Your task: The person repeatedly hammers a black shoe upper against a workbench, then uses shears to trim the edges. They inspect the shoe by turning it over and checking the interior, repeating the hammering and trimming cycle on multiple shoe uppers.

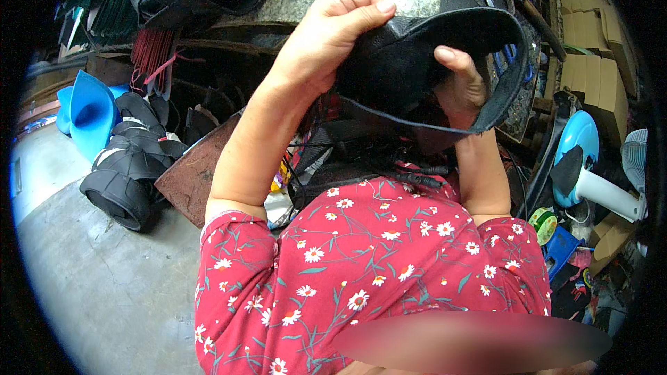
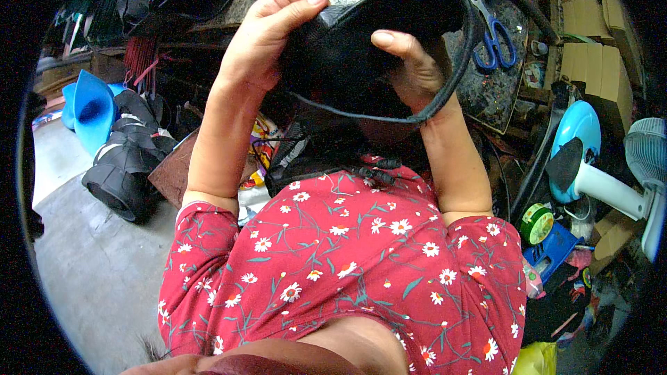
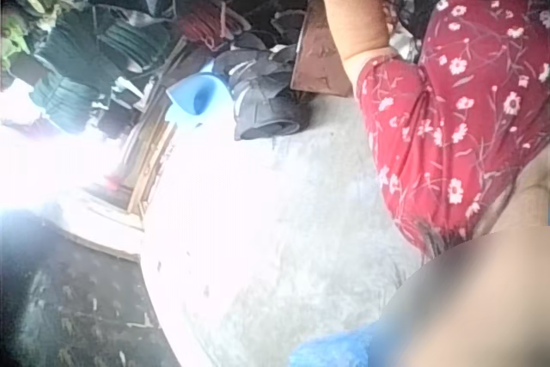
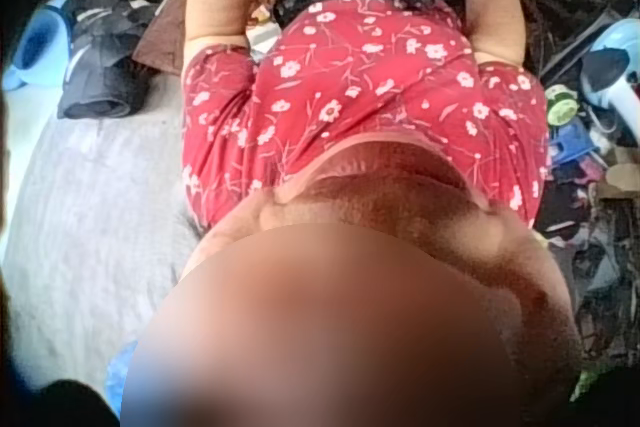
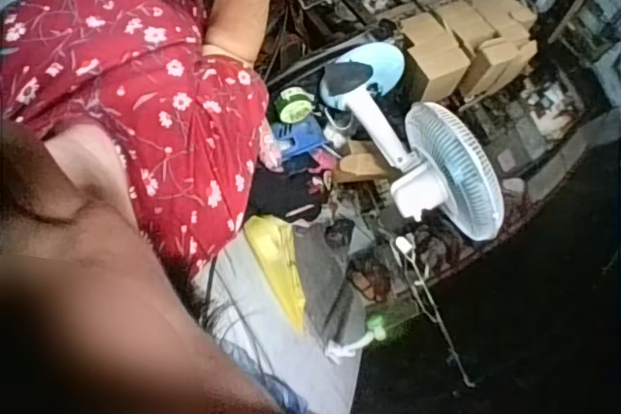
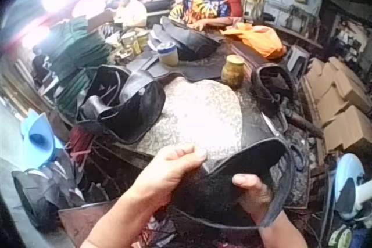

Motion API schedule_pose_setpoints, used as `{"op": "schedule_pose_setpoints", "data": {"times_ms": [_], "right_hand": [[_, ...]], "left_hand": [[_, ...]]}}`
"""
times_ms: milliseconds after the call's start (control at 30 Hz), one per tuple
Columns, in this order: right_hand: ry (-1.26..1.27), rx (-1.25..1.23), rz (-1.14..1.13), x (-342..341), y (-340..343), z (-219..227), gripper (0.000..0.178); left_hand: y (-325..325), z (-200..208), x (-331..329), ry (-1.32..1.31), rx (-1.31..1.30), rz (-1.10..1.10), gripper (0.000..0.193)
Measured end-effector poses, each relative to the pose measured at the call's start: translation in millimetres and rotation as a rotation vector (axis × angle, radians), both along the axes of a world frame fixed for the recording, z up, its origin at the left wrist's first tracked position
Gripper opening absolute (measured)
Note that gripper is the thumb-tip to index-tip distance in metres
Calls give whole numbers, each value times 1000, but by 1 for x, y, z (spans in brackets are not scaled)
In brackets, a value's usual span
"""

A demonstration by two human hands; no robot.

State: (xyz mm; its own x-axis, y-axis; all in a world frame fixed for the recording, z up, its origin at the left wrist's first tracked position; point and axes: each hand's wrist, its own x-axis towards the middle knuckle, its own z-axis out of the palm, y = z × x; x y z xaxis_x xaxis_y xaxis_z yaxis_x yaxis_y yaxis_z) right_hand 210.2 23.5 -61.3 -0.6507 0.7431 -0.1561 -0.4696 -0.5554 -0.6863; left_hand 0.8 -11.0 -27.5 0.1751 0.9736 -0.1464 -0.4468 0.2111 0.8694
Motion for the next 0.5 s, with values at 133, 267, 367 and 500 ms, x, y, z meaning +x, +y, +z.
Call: {"op": "schedule_pose_setpoints", "data": {"times_ms": [133,267,367,500], "right_hand": [[17,0,-46,-1,-1,1,30],[44,24,-114,-1,3,0,30],[60,29,-150,-2,5,-2,30],[125,85,-221,-4,6,-4,26]], "left_hand": [[0,7,1,295,151,26,20],[-10,16,11,760,441,291,23],[-23,20,17,1092,590,285,32],[-28,19,17,865,312,219,32]]}}
